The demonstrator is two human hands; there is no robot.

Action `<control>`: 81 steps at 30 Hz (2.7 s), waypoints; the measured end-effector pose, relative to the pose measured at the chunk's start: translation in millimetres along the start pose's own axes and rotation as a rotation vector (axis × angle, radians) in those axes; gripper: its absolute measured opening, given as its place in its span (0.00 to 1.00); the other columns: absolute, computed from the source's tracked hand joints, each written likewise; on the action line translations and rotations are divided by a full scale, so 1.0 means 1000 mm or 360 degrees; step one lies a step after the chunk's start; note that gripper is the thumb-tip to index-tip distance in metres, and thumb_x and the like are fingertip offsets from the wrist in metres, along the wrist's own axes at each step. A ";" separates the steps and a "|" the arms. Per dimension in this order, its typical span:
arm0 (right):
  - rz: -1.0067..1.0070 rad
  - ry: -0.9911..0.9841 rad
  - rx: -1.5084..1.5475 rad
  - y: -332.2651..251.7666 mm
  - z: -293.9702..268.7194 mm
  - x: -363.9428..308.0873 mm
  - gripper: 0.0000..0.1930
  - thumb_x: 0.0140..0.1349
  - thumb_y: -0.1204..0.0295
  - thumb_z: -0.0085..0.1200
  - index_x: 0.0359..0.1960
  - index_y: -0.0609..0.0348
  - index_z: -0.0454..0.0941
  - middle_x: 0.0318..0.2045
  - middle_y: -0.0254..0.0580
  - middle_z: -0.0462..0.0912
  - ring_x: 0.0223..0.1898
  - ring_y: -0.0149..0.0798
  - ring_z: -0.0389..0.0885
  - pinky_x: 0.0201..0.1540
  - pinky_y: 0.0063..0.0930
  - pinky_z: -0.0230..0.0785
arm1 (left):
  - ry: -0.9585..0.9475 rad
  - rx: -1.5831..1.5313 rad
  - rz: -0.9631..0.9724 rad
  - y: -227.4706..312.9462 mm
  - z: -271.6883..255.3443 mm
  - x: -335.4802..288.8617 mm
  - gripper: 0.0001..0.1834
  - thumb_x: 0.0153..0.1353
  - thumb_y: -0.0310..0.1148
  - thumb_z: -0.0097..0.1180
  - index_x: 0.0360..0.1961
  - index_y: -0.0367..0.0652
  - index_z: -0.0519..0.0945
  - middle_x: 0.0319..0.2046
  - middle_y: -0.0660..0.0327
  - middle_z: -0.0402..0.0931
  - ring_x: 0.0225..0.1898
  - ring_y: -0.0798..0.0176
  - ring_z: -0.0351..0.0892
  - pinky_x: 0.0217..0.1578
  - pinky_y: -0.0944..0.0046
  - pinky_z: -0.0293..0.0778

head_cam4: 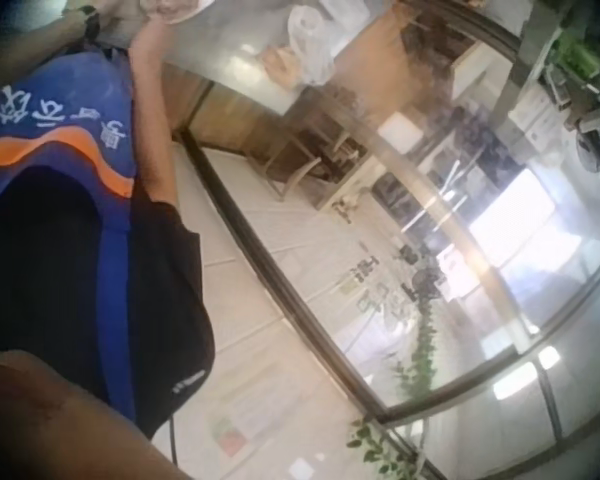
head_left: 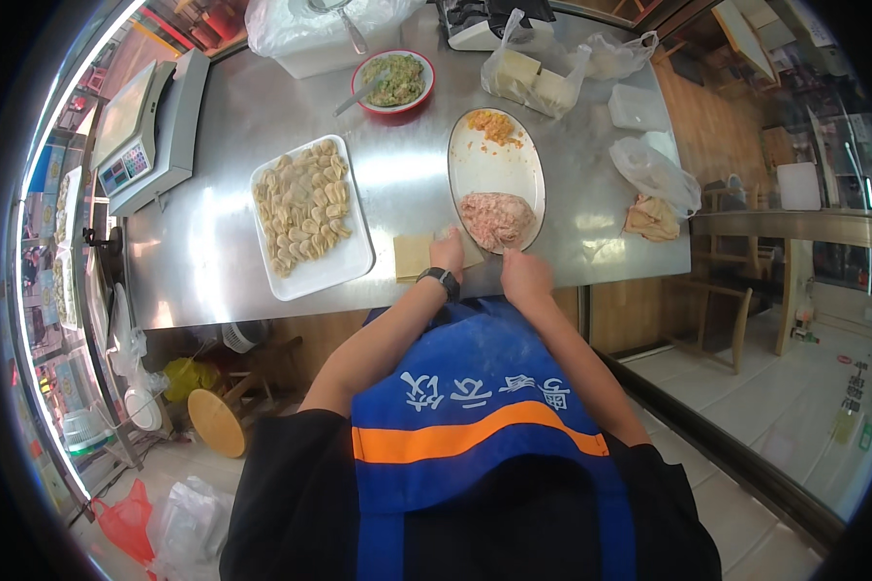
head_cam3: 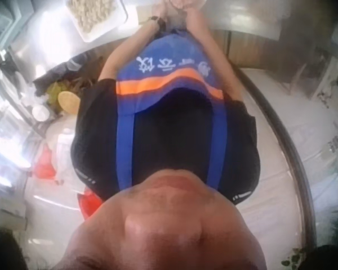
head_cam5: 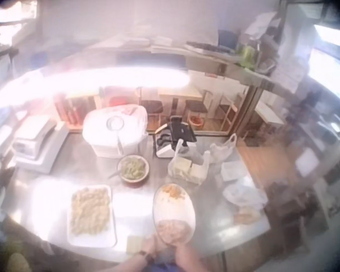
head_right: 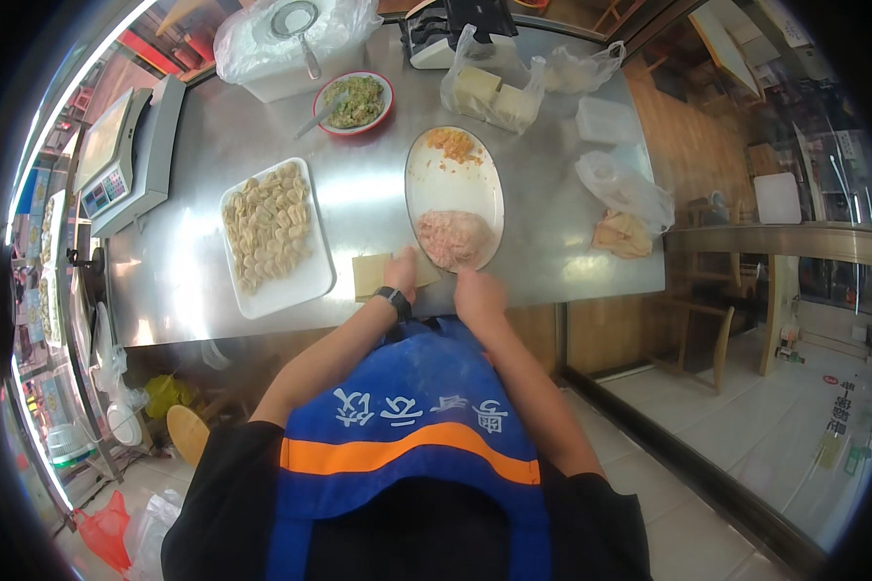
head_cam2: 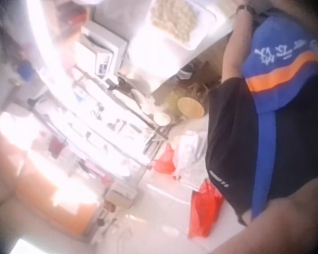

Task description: The person scoops meat filling onto square dough wrappers, folds them into dumplings, and places them on a tray. The process is continuous and repetitive, with the person working at a stainless steel counter in a commercial kitchen setting.

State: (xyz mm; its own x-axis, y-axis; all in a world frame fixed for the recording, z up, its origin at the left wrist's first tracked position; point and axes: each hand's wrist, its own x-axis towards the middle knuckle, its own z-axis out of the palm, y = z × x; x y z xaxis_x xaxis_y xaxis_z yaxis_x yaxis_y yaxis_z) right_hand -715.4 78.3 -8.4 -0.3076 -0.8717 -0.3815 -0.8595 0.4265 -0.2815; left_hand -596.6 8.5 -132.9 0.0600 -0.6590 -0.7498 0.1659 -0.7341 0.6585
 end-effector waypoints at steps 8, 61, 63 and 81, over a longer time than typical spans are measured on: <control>-0.0015 0.0022 0.0160 0.009 0.026 -0.006 0.20 0.68 0.61 0.37 0.30 0.62 0.77 0.27 0.60 0.80 0.32 0.63 0.79 0.37 0.56 0.70 | -0.0127 -0.0071 -0.0071 -0.002 0.008 -0.004 0.24 0.66 0.42 0.49 0.45 0.23 0.75 0.42 0.46 0.78 0.39 0.55 0.78 0.40 0.58 0.72; -0.0495 0.0377 0.0273 0.011 -0.075 -0.003 0.11 0.59 0.64 0.51 0.38 0.50 0.82 0.26 0.48 0.81 0.29 0.53 0.80 0.31 0.45 0.70 | -0.1085 -0.0185 0.0105 0.099 0.004 -0.080 0.18 0.62 0.25 0.54 0.53 0.32 0.71 0.45 0.56 0.76 0.45 0.61 0.78 0.48 0.61 0.76; -0.0479 0.0306 0.0172 0.013 -0.072 -0.001 0.10 0.60 0.64 0.50 0.37 0.51 0.81 0.25 0.47 0.81 0.29 0.53 0.80 0.31 0.46 0.70 | -0.1079 -0.0089 0.0116 0.097 0.002 -0.076 0.19 0.62 0.24 0.53 0.54 0.31 0.71 0.46 0.54 0.77 0.45 0.60 0.79 0.47 0.61 0.76; -0.0259 0.0170 0.0291 0.017 -0.071 -0.016 0.11 0.59 0.64 0.50 0.27 0.56 0.78 0.25 0.51 0.80 0.29 0.56 0.78 0.31 0.49 0.69 | -0.1153 -0.0124 0.0170 0.092 0.006 -0.068 0.22 0.61 0.25 0.54 0.57 0.31 0.68 0.50 0.55 0.73 0.49 0.59 0.76 0.51 0.59 0.74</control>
State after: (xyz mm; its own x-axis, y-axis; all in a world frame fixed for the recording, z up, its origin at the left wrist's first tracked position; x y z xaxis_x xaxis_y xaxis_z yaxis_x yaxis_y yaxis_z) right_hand -754.3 82.7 55.7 -0.2209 -0.9488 -0.2258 -0.8162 0.3066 -0.4897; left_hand -591.2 -15.5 -20.8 -0.5815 -0.6888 -0.4330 0.2664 -0.6641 0.6986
